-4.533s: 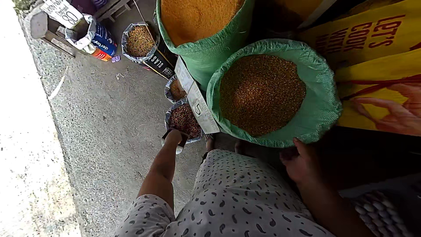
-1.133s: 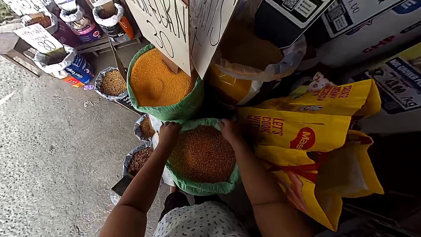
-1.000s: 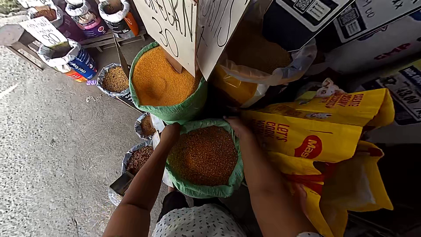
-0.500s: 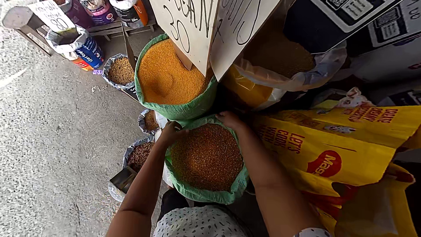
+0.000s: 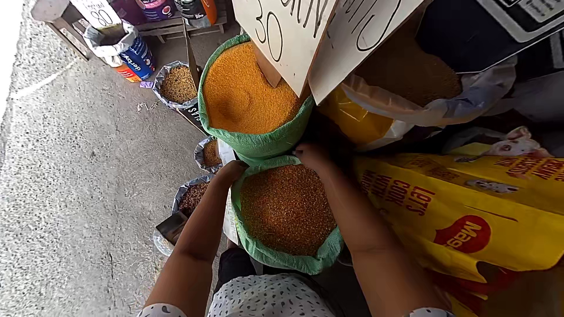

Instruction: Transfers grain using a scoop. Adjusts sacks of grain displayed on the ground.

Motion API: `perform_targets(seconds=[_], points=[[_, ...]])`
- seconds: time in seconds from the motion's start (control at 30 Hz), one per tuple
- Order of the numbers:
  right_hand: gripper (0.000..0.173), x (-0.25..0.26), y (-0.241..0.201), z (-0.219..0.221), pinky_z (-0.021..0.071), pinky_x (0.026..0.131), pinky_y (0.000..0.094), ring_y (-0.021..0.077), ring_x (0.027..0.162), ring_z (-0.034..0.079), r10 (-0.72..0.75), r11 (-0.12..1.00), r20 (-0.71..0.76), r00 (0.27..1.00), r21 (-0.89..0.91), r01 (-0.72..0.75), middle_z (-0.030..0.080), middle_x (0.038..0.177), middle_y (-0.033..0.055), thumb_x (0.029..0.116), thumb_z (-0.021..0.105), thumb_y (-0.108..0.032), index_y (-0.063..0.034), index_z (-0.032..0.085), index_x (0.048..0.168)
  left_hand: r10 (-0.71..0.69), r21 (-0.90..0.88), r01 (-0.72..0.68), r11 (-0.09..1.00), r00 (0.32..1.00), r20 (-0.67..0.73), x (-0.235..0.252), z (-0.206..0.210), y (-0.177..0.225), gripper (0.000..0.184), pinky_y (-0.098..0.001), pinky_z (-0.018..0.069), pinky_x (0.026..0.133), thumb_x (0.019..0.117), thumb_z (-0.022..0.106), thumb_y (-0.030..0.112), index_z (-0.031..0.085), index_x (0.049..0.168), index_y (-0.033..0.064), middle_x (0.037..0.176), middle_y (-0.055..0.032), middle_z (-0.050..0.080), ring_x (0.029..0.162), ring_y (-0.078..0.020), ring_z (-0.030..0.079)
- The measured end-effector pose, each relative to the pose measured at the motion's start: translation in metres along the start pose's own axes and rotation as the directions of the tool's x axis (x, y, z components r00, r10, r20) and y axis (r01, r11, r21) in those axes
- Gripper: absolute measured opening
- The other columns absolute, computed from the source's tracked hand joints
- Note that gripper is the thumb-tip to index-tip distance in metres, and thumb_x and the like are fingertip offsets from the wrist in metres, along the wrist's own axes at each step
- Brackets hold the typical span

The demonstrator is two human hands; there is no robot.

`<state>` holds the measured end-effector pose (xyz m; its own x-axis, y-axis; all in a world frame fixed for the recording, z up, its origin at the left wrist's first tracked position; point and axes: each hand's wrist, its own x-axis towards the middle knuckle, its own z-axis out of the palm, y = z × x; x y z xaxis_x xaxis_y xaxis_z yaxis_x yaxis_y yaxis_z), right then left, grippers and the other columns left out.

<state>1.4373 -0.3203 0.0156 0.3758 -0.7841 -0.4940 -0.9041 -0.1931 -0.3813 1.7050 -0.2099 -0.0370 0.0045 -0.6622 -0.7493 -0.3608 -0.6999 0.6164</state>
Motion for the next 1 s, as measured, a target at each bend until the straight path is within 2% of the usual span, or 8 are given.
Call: perform_targets(seconds=[0.13,0.27,0.4,0.5,0.63,0.73,0.87,1.0], points=[[0.025,-0.023,-0.046,0.043,0.0491,0.105,0.0554,0.0331,0.114,0.069,-0.589,0.807,-0.138,0.796,-0.149,0.571,0.075,0.115,0.0139,0.098,0.07,-0.023,-0.005,0.077,0.114,0.014,-0.017,-0.017,1.0,0.983,-0.185,-0.005,0.007,-0.007,0.03,-0.0568,0.0504,0.096,0.1065,0.056,0.023,0.065,0.125,0.0015,0.116,-0.0219,0.068,0.107,-0.0341,0.066],[0.035,-0.016,-0.08,0.089,0.0474,0.109,0.0509,0.0306,0.126,0.064,-0.805,0.592,-0.069,0.589,-0.161,0.79,0.069,0.133,0.0122,0.0938,0.072,-0.009,-0.007,0.071,0.128,0.151,0.085,-0.127,0.988,0.888,-0.434,-0.05,0.012,-0.016,0.042,-0.06,0.051,0.088,0.1101,0.047,0.036,0.068,0.11,-0.0007,0.103,-0.0222,0.069,0.097,-0.0374,0.067],[0.022,-0.002,-0.097,0.101,0.0488,0.107,0.0508,0.0296,0.121,0.065,-0.785,0.612,0.027,0.619,-0.13,0.78,0.073,0.123,0.0093,0.1008,0.062,-0.009,-0.009,0.078,0.116,0.079,0.234,0.013,0.972,0.922,-0.379,-0.122,0.02,-0.032,0.06,-0.0565,0.0497,0.101,0.1062,0.046,0.053,0.066,0.121,-0.0008,0.125,-0.0225,0.064,0.116,-0.0366,0.063],[0.022,0.004,-0.105,0.101,0.0444,0.111,0.0524,0.0299,0.127,0.062,-0.709,0.691,0.122,0.695,-0.08,0.719,0.073,0.124,0.0094,0.1045,0.057,-0.013,-0.0062,0.076,0.113,-0.026,0.259,0.083,0.962,0.975,-0.219,-0.15,0.03,-0.052,0.058,-0.0548,0.051,0.1,0.1013,0.058,0.051,0.066,0.124,-0.0012,0.116,-0.0209,0.069,0.11,-0.034,0.067],[0.022,0.003,-0.12,0.101,0.0438,0.11,0.0548,0.0336,0.122,0.063,-0.629,0.751,0.175,0.757,-0.117,0.65,0.072,0.114,0.0159,0.1058,0.053,-0.012,-0.0036,0.074,0.107,-0.088,-0.133,0.072,0.988,0.989,-0.12,-0.145,0.04,-0.087,0.028,-0.0357,0.0599,0.087,0.1059,0.05,0.015,0.068,0.121,-0.0004,0.105,-0.0113,0.075,0.091,-0.0164,0.074],[0.023,0.006,-0.131,0.099,0.0416,0.111,0.0554,0.0339,0.122,0.063,-0.581,0.766,0.247,0.775,-0.155,0.624,0.072,0.114,0.0169,0.1071,0.05,-0.012,-0.0019,0.071,0.108,-0.153,-0.376,0.11,0.92,0.985,-0.084,-0.145,0.041,-0.088,0.037,-0.0328,0.0594,0.077,0.1113,0.04,0.025,0.063,0.121,-0.0035,0.102,-0.0129,0.072,0.083,-0.0153,0.072],[0.022,0.007,-0.135,0.099,0.0412,0.11,0.0564,0.0341,0.12,0.064,-0.557,0.775,0.276,0.783,-0.168,0.61,0.072,0.112,0.0171,0.1068,0.05,-0.011,-0.001,0.07,0.108,-0.06,0.125,0.073,0.989,0.992,-0.111,-0.146,0.037,-0.074,0.061,-0.0537,0.0532,0.093,0.1006,0.057,0.055,0.067,0.115,-0.0029,0.107,-0.0207,0.069,0.103,-0.033,0.068],[0.023,0.005,-0.14,0.099,0.0396,0.111,0.0573,0.0346,0.118,0.064,-0.522,0.801,0.284,0.804,-0.161,0.577,0.072,0.111,0.0177,0.107,0.05,-0.011,-0.0007,0.071,0.109,-0.013,-0.053,0.009,0.999,0.997,-0.081,-0.136,0.039,-0.093,0.028,-0.0457,0.0569,0.087,0.0987,0.061,0.021,0.068,0.111,-0.0023,0.103,-0.0167,0.071,0.093,-0.0253,0.071]])
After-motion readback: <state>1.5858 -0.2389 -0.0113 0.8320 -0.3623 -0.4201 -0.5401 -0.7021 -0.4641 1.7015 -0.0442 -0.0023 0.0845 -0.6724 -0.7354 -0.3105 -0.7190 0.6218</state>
